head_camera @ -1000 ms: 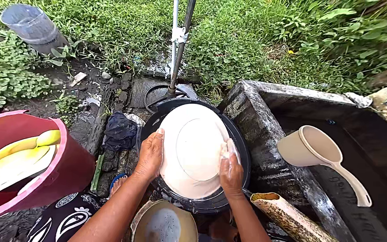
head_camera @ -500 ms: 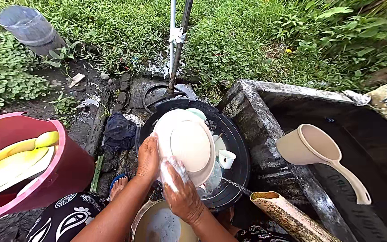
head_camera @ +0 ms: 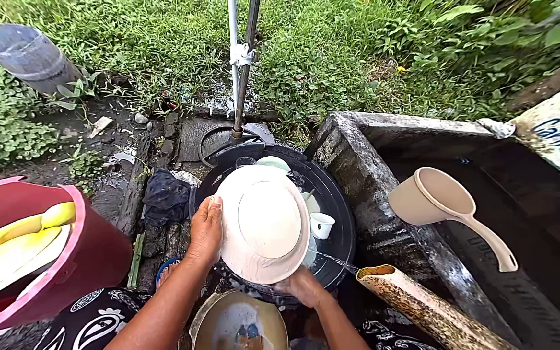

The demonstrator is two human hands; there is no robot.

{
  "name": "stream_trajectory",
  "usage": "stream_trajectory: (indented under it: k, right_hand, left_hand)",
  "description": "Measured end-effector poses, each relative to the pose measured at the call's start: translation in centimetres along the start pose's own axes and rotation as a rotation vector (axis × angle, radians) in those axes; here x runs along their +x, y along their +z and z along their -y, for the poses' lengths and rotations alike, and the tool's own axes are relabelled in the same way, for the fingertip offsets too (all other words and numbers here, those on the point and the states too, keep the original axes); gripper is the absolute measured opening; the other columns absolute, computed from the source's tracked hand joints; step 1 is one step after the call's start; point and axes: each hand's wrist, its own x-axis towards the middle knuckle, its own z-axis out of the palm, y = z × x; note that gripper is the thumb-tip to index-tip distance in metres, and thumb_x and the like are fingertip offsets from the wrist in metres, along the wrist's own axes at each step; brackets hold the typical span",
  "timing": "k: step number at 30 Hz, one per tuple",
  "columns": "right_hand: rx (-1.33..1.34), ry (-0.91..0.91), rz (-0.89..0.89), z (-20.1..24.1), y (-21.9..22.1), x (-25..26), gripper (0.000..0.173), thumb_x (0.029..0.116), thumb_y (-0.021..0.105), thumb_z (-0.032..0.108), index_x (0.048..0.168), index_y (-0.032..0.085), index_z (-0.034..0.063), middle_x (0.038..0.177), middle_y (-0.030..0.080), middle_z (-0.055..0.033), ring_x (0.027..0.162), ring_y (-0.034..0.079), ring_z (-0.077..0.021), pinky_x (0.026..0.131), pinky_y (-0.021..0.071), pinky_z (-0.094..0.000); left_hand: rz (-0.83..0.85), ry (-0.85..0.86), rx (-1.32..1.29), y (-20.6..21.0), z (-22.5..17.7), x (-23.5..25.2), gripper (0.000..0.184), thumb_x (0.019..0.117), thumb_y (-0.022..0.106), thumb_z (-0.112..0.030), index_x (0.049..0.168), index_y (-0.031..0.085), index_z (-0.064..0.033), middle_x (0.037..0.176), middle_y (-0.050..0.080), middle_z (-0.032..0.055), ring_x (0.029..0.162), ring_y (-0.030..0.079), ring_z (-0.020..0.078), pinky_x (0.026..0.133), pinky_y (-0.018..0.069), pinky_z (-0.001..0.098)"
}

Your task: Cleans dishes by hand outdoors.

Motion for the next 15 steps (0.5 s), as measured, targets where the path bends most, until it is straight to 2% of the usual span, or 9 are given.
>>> stream_trajectory:
  k: [1, 3, 5, 7, 9, 10, 11, 13, 15]
  right_hand:
    - [0.234, -0.047, -0.096, 1.6, -0.7, 0.5, 0.043, 0.1133, 0.02, 0.026, 0.139, 0.043, 0.0014, 0.109, 0.068, -0.0177, 0.09, 0.07, -0.0266, 0.074, 0.0596, -0.0432]
    - [0.545, -0.164, -0.152, 3.5, -2.1, 1.6, 0.052, 0.1123, 0.019, 0.041, 0.145, 0.044, 0.009, 0.121, 0.067, -0.0165, 0.105, 0.069, -0.0271, 0.085, 0.0588, -0.0465]
    - [0.691, -0.258, -0.204, 3.5, -2.7, 2.5, 0.054, 0.1114, 0.023, 0.045, 0.143, 0.048, 0.0096, 0.123, 0.067, -0.0163, 0.109, 0.068, -0.0267, 0.09, 0.058, -0.0475]
    - [0.724, -0.323, -0.238, 2.6, -3.4, 3.3, 0.058, 0.1111, 0.021, 0.047, 0.146, 0.046, 0.0091, 0.128, 0.065, -0.0164, 0.114, 0.067, -0.0252, 0.094, 0.0573, -0.0462]
    - [0.703, -0.321, -0.215, 0.8, -4.4, 3.9, 0.057, 0.1118, 0.02, 0.044, 0.15, 0.043, 0.0078, 0.134, 0.062, -0.0169, 0.12, 0.064, -0.0249, 0.099, 0.0546, -0.0464]
    - [0.686, -0.307, -0.217, -0.3, -5.0, 4.2, 0.051, 0.1126, 0.024, 0.036, 0.149, 0.043, 0.0051, 0.132, 0.063, -0.018, 0.117, 0.065, -0.025, 0.098, 0.0553, -0.0456]
    - [0.67, -0.295, -0.252, -1.2, -5.7, 4.5, 0.047, 0.1131, 0.027, 0.03, 0.147, 0.043, 0.0026, 0.13, 0.063, -0.0189, 0.115, 0.065, -0.0244, 0.097, 0.0554, -0.0437]
    - [0.671, -0.3, -0.361, -2.1, -7.0, 4.9, 0.045, 0.1133, 0.028, 0.026, 0.148, 0.041, -0.0001, 0.136, 0.059, -0.0202, 0.12, 0.062, -0.0241, 0.101, 0.0522, -0.042]
    - [0.697, -0.339, -0.434, -2.9, -8.3, 5.9, 0.046, 0.1132, 0.028, 0.025, 0.15, 0.039, -0.0001, 0.141, 0.055, -0.0206, 0.126, 0.058, -0.025, 0.105, 0.0494, -0.0431]
  left_hand:
    - [0.026, -0.009, 0.012, 0.2, 0.3, 0.0, 0.04, 0.112, 0.036, -0.032, 0.13, 0.057, -0.0042, 0.1, 0.064, 0.0138, 0.083, 0.063, 0.0179, 0.078, 0.0535, 0.0383]
    - [0.061, -0.032, 0.03, 1.1, 1.4, 0.1, 0.039, 0.112, 0.036, -0.031, 0.132, 0.057, -0.0035, 0.102, 0.065, 0.0153, 0.086, 0.064, 0.0199, 0.08, 0.054, 0.04]
    - [0.105, -0.063, 0.035, 2.2, 3.0, 0.2, 0.039, 0.112, 0.037, -0.029, 0.133, 0.057, -0.0026, 0.105, 0.066, 0.0165, 0.09, 0.067, 0.0212, 0.083, 0.0556, 0.0412]
    - [0.163, -0.098, 0.039, 3.5, 4.2, 0.5, 0.039, 0.1121, 0.038, -0.025, 0.137, 0.054, 0.0003, 0.111, 0.066, 0.0189, 0.095, 0.067, 0.0217, 0.086, 0.0558, 0.0405]
    - [0.214, -0.123, 0.092, 4.6, 5.4, 0.7, 0.036, 0.112, 0.037, -0.019, 0.135, 0.053, 0.0022, 0.11, 0.065, 0.0188, 0.093, 0.067, 0.0207, 0.083, 0.0562, 0.0381]
    - [0.246, -0.143, 0.129, 5.1, 5.8, 0.8, 0.035, 0.1116, 0.038, -0.015, 0.139, 0.05, 0.0029, 0.115, 0.064, 0.0204, 0.097, 0.067, 0.0217, 0.085, 0.0556, 0.0381]
    - [0.285, -0.167, 0.174, 5.5, 6.1, 0.9, 0.038, 0.1103, 0.039, -0.011, 0.145, 0.044, 0.0026, 0.125, 0.061, 0.0228, 0.104, 0.066, 0.0238, 0.089, 0.0544, 0.0389]
    - [0.363, -0.22, 0.267, 6.3, 6.4, 1.1, 0.053, 0.107, 0.045, -0.007, 0.157, 0.028, -0.0021, 0.142, 0.051, 0.0262, 0.119, 0.061, 0.0302, 0.096, 0.0518, 0.0437]
    - [0.421, -0.264, 0.327, 6.9, 6.5, 1.1, 0.064, 0.1051, 0.05, -0.01, 0.161, 0.019, -0.0064, 0.155, 0.037, 0.0266, 0.135, 0.047, 0.0369, 0.103, 0.0456, 0.053]
